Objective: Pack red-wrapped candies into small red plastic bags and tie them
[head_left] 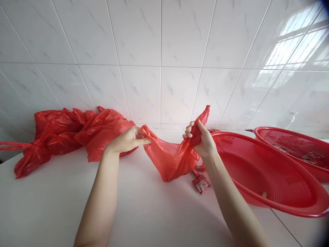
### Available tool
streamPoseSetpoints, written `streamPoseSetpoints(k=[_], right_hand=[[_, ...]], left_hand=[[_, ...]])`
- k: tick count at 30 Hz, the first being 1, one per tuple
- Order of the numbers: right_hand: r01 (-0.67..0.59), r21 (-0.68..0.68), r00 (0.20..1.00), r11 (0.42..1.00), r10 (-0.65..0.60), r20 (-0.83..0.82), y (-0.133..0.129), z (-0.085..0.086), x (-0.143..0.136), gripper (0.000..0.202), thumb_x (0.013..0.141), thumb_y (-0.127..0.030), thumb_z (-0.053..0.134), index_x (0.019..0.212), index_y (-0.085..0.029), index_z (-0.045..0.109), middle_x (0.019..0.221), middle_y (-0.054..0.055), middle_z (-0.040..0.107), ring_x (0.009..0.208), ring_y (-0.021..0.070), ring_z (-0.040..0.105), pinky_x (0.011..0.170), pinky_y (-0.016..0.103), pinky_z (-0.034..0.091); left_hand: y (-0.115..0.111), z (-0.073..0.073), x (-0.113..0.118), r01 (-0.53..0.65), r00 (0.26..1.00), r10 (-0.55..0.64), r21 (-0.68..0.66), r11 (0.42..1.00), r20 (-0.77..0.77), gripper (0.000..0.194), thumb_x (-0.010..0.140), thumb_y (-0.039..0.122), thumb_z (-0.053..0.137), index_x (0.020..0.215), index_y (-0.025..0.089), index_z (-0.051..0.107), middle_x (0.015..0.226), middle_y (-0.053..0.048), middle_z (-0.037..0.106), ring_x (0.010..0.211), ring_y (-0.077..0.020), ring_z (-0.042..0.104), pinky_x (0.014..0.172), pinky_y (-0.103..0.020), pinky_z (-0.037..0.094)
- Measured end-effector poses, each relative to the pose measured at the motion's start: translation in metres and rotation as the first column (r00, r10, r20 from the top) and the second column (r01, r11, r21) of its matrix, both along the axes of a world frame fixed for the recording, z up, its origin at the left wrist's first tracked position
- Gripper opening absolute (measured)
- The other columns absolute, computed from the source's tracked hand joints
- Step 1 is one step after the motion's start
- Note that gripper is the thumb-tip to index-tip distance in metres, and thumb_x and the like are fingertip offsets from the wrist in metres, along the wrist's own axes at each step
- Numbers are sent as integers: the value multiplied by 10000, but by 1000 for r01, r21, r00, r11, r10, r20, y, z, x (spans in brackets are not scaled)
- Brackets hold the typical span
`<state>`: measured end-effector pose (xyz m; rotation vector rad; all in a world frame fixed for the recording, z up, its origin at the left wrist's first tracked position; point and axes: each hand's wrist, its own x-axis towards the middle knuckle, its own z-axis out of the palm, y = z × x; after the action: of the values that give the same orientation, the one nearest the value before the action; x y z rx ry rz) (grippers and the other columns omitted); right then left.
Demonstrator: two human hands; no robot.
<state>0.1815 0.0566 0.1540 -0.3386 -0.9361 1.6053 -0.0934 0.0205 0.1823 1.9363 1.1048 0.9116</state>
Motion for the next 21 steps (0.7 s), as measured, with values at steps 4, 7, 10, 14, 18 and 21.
streamPoseSetpoints(k=[4,7,10,14,18,21], right_hand=[[13,23,998,1000,-15,56,-3,1,1,324,984,-389,476,770,-180,603,604,-29,568,392,50,303,499,195,416],[25,35,990,999,-29,137,-5,2,0,298,967,-381,510,783,-172,614,524,-50,520,361,39,226,447,186,361],[27,56,973,998,-39,229,-8,0,-4,297,940,-412,546,773,-174,607,475,-60,485,347,38,217,411,187,319],[55,54,908,997,-72,413,-11,-2,-9,334,933,-449,531,735,-183,574,426,-63,456,315,40,215,372,197,285],[87,68,755,994,-110,646,-16,-3,-14,390,918,-474,535,656,-185,519,408,-51,454,306,41,245,339,196,242],[67,136,660,989,-146,737,-22,-2,-17,420,911,-490,539,627,-185,490,405,-47,441,327,45,277,338,190,214]], left_hand=[[-4,5,13,-98,984,75,142,985,160,273,858,402,657,723,165,658,761,-22,626,768,-172,593,713,-296,467],[-4,7,23,-135,960,84,181,974,266,275,875,391,647,735,154,649,743,-14,599,724,-148,557,677,-275,438],[-4,5,31,-127,941,53,203,971,333,229,870,376,662,828,152,679,807,-24,622,760,-145,563,698,-265,445],[-2,1,41,-96,929,4,230,969,370,216,885,375,651,921,162,670,868,-36,638,812,-155,581,746,-265,466],[-3,-1,52,9,964,-83,280,960,252,246,945,382,561,933,158,662,960,-65,665,937,-190,601,851,-295,470],[-7,-1,60,76,978,-136,336,939,158,233,957,361,540,992,175,676,1218,-105,633,1150,-234,567,935,-314,460]])
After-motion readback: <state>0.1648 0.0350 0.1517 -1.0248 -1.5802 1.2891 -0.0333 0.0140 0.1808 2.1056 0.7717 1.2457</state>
